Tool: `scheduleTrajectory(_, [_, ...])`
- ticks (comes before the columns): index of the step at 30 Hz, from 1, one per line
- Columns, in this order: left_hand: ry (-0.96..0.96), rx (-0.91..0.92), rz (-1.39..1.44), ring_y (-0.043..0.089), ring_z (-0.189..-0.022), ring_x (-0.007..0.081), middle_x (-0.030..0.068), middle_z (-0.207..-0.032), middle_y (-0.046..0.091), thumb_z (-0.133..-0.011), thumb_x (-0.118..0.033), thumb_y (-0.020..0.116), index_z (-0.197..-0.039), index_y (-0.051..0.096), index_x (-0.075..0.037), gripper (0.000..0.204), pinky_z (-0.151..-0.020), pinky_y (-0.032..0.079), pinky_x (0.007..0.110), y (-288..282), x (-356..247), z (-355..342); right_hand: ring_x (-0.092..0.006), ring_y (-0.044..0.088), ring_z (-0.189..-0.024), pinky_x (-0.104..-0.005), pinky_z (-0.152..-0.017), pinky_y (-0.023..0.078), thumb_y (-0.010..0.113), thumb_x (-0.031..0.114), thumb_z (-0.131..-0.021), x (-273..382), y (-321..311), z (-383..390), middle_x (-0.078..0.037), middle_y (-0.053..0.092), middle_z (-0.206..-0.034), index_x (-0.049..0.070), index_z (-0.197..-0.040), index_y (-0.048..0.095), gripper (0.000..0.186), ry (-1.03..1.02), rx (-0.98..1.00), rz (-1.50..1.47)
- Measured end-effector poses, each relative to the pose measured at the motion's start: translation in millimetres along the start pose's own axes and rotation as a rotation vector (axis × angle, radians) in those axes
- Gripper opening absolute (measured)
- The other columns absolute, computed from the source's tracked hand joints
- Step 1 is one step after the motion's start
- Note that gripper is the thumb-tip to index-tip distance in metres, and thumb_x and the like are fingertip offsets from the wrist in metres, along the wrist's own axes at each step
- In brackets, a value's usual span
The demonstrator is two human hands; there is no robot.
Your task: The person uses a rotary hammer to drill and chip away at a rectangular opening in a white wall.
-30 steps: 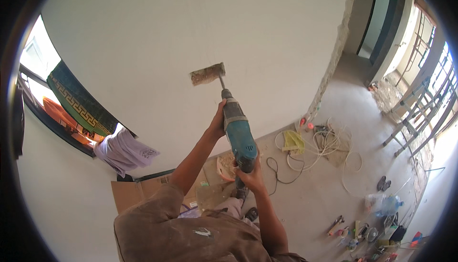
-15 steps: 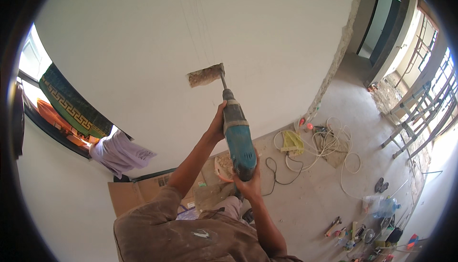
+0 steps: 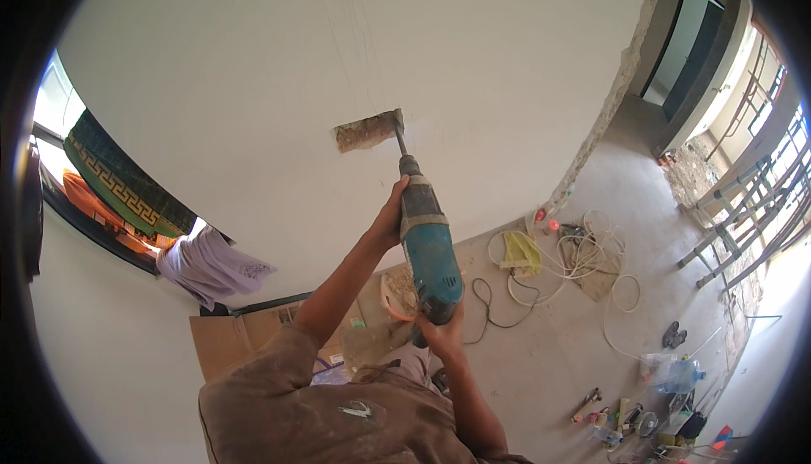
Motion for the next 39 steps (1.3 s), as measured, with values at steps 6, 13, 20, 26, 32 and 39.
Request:
scheduleTrajectory(6, [0.031,0.007,0.053,0.065,-0.09,0.0212,0.0092,-0.096,0.063,-0.091,-0.059,0.055,-0.113,0.055,-0.005,0.059,-0.085,0.054,0.038,3.1,13.5,12.0,-0.0183,0.061,-0.093,-0.0324,-0.082,0.05,0.064,-0.003,-0.07,25.2,-7.5,14.1,-0.01,0.059,-0.104,0.003,-0.14,0.032,0.077,-0.075,0.108,-0.013])
scheduleTrajectory(13, [0.033,-0.051,0.11,0.065,-0.093,0.0249,0.0111,-0.1,0.063,-0.09,-0.061,0.054,-0.116,0.054,-0.006,0.061,-0.087,0.054,0.04,-3.0,16.9,48.2,-0.0195,0.057,-0.106,-0.0323,-0.092,0.047,0.058,-0.006,-0.07,34.5,-10.5,30.0,-0.011,0.052,-0.121,0.005,-0.149,0.02,0.089,-0.034,0.179,-0.01])
scheduleTrajectory(20, [0.012,-0.041,0.068,0.064,-0.091,0.0216,0.0086,-0.099,0.063,-0.09,-0.06,0.054,-0.115,0.054,-0.007,0.059,-0.086,0.054,0.038,8.8,17.6,54.0,-0.0229,0.053,-0.116,-0.0361,-0.098,0.044,0.057,-0.008,-0.07,47.9,6.0,52.9,-0.014,0.048,-0.129,0.007,-0.151,0.016,0.093,-0.113,0.075,0.062])
scheduleTrajectory(26, [-0.037,0.026,0.172,0.064,-0.093,0.0221,0.0088,-0.099,0.062,-0.089,-0.063,0.052,-0.114,0.054,-0.008,0.06,-0.087,0.054,0.039,28.2,14.8,52.6,-0.0246,0.052,-0.119,-0.0374,-0.1,0.043,0.063,-0.005,-0.073,90.0,7.1,50.6,-0.017,0.046,-0.132,0.007,-0.151,0.013,0.093,-0.055,0.088,0.063])
scheduleTrajectory(32, [-0.036,0.034,0.234,0.065,-0.094,0.0229,0.0089,-0.102,0.063,-0.087,-0.069,0.048,-0.113,0.056,-0.01,0.065,-0.087,0.054,0.041,54.9,-25.0,40.5,-0.0252,0.053,-0.119,-0.0383,-0.099,0.044,0.072,0.004,-0.078,166.0,23.2,15.1,-0.019,0.048,-0.13,0.005,-0.152,0.008,0.098,-0.087,0.169,0.139])
scheduleTrajectory(39, [-0.026,0.104,0.291,0.067,-0.088,0.0217,0.0077,-0.097,0.066,-0.088,-0.069,0.047,-0.109,0.06,-0.011,0.062,-0.079,0.057,0.039,38.2,-40.0,25.3,-0.0272,0.052,-0.119,-0.0389,-0.099,0.043,0.071,0.001,-0.075,175.6,56.9,-5.8,-0.019,0.048,-0.131,0.008,-0.153,0.007,0.101,-0.174,0.198,0.264])
Point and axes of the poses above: each hand's wrist, its own z-axis away from the middle knuckle, its own y-axis out of the palm, x = y × z, the point moved 7 cm from there along -z, towards the middle knuckle
